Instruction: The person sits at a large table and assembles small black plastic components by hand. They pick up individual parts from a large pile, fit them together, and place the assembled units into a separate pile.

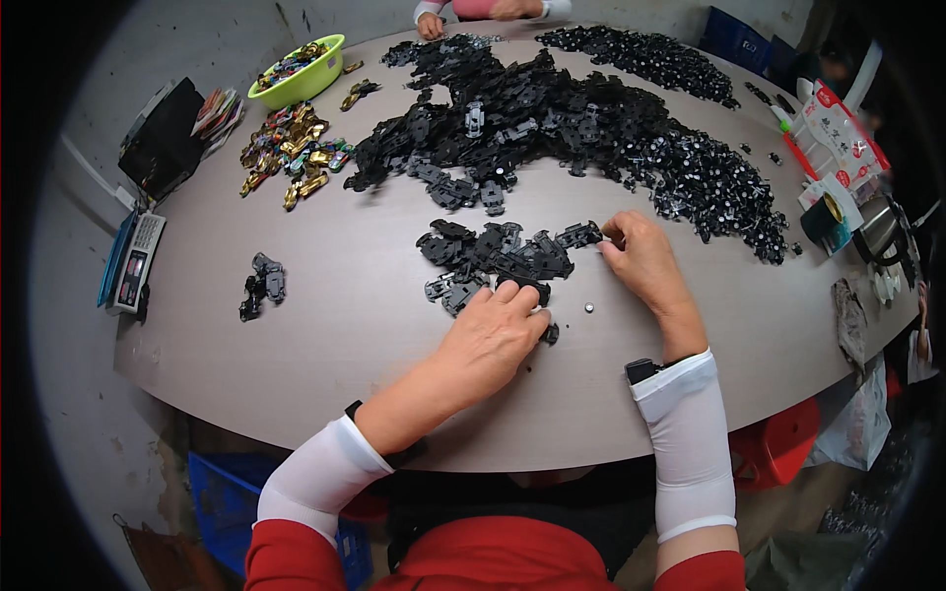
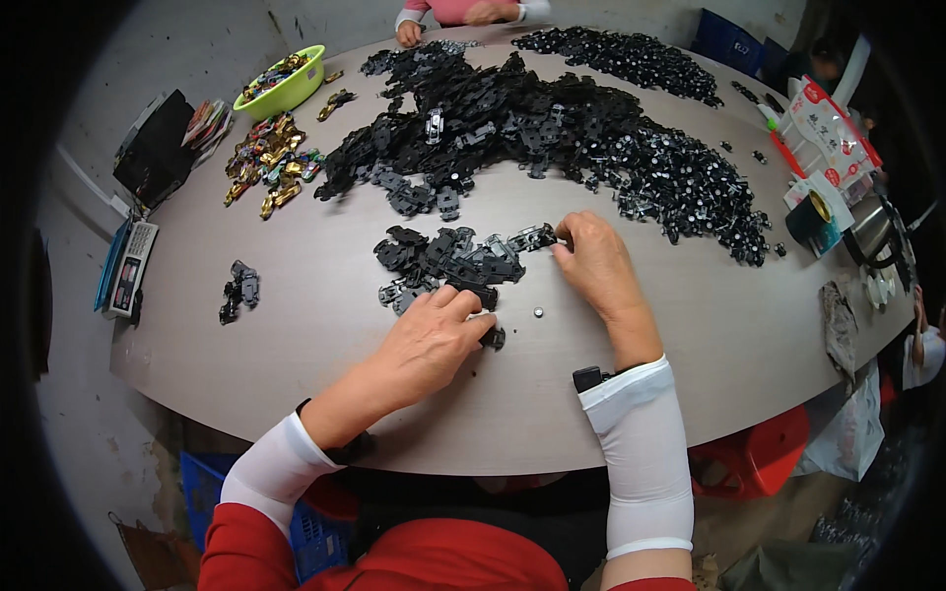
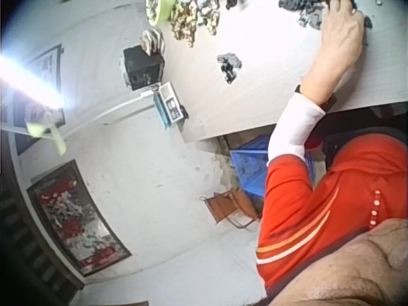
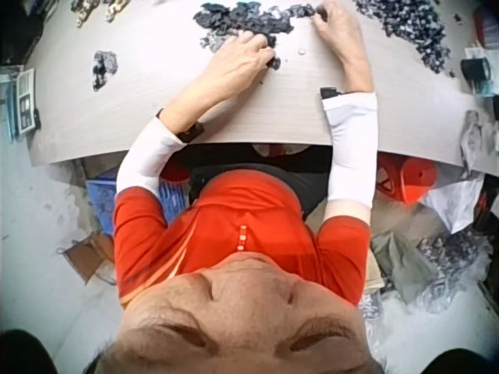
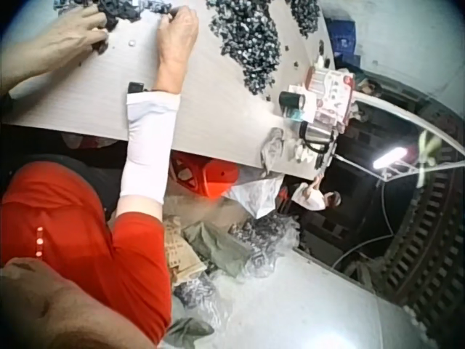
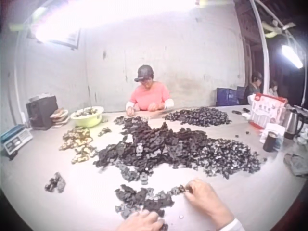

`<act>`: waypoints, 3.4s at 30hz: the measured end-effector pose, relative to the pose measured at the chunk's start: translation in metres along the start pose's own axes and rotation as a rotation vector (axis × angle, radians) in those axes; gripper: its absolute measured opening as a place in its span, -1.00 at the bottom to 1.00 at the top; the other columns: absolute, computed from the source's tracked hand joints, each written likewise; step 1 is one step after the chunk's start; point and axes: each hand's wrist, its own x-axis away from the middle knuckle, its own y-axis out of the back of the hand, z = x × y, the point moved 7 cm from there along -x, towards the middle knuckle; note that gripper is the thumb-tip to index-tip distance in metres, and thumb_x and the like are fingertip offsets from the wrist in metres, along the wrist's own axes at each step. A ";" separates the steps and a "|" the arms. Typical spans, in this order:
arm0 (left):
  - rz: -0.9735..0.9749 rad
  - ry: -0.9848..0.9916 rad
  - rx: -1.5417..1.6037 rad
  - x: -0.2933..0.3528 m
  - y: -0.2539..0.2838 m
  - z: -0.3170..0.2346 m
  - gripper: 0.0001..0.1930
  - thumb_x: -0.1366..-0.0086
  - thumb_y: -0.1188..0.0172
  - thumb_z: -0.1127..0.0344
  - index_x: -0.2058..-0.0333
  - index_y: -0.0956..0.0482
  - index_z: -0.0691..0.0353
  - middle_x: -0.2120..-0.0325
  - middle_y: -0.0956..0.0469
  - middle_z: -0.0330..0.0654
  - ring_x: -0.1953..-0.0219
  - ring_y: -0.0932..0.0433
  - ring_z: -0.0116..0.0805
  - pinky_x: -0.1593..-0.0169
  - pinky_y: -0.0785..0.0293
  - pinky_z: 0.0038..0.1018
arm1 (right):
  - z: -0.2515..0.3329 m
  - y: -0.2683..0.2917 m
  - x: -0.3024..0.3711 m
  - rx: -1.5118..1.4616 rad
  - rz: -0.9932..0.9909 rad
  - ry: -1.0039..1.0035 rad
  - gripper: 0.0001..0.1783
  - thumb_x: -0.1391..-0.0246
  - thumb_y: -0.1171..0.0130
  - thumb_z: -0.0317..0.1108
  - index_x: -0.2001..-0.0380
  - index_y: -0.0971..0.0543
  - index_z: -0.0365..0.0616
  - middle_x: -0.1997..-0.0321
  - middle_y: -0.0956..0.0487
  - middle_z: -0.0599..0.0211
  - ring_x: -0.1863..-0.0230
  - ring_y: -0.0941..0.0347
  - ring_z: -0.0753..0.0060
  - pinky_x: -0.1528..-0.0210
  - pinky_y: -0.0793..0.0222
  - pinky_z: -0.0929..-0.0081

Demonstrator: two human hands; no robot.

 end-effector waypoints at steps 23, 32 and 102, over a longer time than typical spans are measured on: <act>-0.310 0.601 1.485 -0.007 -0.018 0.087 -0.67 -0.24 -0.24 0.49 0.02 -0.50 0.31 0.23 -0.55 -0.21 0.28 -0.55 -0.53 0.22 -0.55 -0.58 | 0.077 -0.014 0.013 -0.485 -0.046 0.155 -0.86 0.09 -0.25 -0.49 0.46 -0.48 -0.26 0.43 -0.56 0.23 0.41 -0.57 0.35 0.29 -0.51 0.47; -0.544 0.621 1.859 -0.003 -0.023 0.084 -0.73 -0.25 -0.21 0.51 0.06 -0.53 0.34 0.27 -0.59 -0.24 0.23 -0.57 -0.50 0.12 -0.57 -0.53 | 0.079 -0.032 0.017 -0.467 0.005 0.050 -0.84 0.09 -0.25 -0.50 0.49 -0.43 -0.24 0.49 -0.57 0.26 0.51 -0.57 0.41 0.40 -0.51 0.48; -0.531 0.553 1.618 -0.008 -0.041 0.087 -0.80 -0.34 -0.22 0.28 0.20 -0.53 0.30 0.36 -0.58 -0.28 0.38 -0.55 -0.57 0.32 -0.56 -0.59 | 0.038 -0.028 -0.124 0.408 -0.181 0.121 -0.50 0.11 -0.39 -0.26 0.06 -0.52 -0.12 0.02 -0.44 0.20 -0.06 -0.35 0.11 -0.07 -0.30 0.23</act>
